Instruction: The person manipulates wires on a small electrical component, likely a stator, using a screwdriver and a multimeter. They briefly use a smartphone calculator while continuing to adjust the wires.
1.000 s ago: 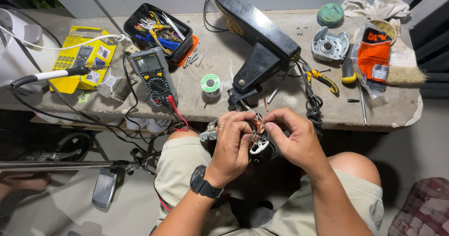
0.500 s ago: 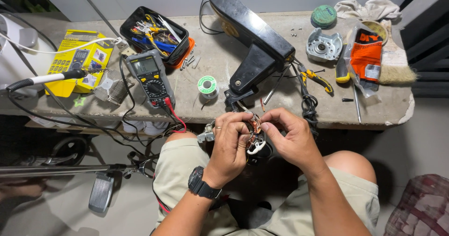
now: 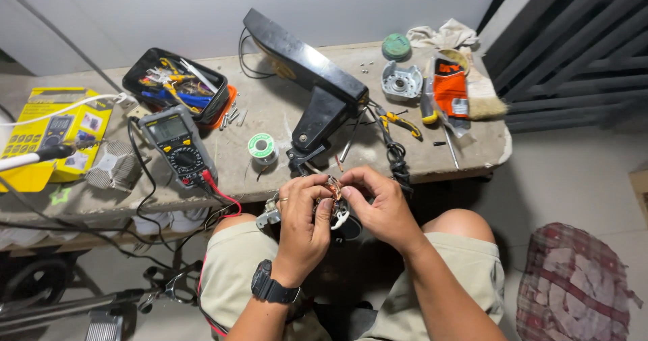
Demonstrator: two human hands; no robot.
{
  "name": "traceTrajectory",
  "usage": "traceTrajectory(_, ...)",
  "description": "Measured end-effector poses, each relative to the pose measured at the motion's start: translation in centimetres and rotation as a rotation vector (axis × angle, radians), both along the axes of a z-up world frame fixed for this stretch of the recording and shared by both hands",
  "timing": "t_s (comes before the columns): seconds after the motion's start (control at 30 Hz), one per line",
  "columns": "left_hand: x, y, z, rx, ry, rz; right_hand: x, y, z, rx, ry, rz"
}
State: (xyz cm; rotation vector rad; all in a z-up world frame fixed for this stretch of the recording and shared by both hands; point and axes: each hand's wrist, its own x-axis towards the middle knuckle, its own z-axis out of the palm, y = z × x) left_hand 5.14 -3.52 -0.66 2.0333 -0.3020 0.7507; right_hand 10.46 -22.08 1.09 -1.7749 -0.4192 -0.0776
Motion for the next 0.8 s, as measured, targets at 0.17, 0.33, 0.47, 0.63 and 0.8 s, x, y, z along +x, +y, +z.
traceTrajectory(0.17,0.3,-0.4,-1.4,0.009,-0.018,0.035,-1.3,0.4,-0.4,0.023,0.009,-0.029)
traceTrajectory(0.33,0.6,-0.4,-2.1,0.024,-0.023,0.054,-2.3,1.1,-1.1,0.045,0.007,-0.065)
traceTrajectory(0.47,0.7,-0.4,-2.2,0.032,-0.033,0.054,-2.6,1.4,-1.9,0.049,0.021,-0.104)
traceTrajectory(0.63,0.4,-0.3,-1.7,0.024,-0.045,0.060,-2.9,1.9,-1.9,0.063,0.007,-0.120)
traceTrajectory(0.8,0.2,-0.1,-1.4,-0.065,-0.027,-0.008,-2.9,1.8,-2.5,0.084,-0.017,-0.138)
